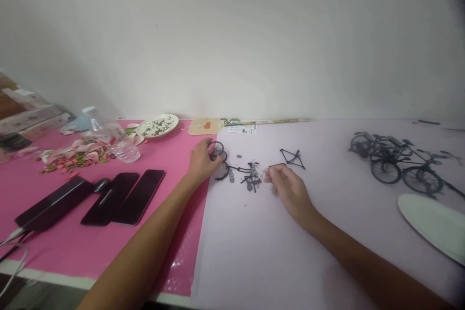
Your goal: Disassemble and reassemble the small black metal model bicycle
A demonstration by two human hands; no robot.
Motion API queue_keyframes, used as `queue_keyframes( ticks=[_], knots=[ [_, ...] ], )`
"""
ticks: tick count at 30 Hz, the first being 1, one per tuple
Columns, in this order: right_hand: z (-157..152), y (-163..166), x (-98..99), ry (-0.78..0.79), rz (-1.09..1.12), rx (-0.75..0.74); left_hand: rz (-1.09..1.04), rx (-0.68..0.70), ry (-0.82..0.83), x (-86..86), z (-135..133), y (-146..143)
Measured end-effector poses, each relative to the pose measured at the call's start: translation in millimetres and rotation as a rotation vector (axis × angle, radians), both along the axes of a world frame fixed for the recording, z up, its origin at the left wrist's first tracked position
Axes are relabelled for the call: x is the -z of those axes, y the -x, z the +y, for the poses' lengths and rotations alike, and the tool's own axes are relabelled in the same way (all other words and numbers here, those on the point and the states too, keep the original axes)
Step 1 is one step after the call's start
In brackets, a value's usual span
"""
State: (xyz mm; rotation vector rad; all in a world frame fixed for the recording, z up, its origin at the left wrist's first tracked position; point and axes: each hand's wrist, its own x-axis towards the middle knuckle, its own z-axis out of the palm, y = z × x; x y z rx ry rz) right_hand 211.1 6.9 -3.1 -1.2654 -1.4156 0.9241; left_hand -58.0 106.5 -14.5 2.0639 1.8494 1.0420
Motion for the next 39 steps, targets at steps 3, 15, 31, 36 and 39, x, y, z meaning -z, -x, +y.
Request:
queue_keyframes(
  ticks=[3, 15, 31, 36, 39],
  knots=[
    [0, 1, -1.7, 0.002, 0.000, 0.003, 0.040, 0.044, 0.043, 3.7, 1, 3],
    [3, -3, 4.8, -0.026, -0.075, 0.011, 0.191, 0.128, 0.111, 14.6, 1, 3],
    [-7, 2, 5.4, -0.322, -0.895, -0.405, 0.184, 0.122, 0.072, 17.4, 0, -1],
    [-2, -4, 8.8, -0.290, -0.876, -0.369, 0.160, 0.117, 0.064, 18.4, -2, -7],
    [2, -6, 12.7, -0.312, -0.876, -0.315, 0.171, 0.136, 0.064, 19.2, -3, -9]
  ],
)
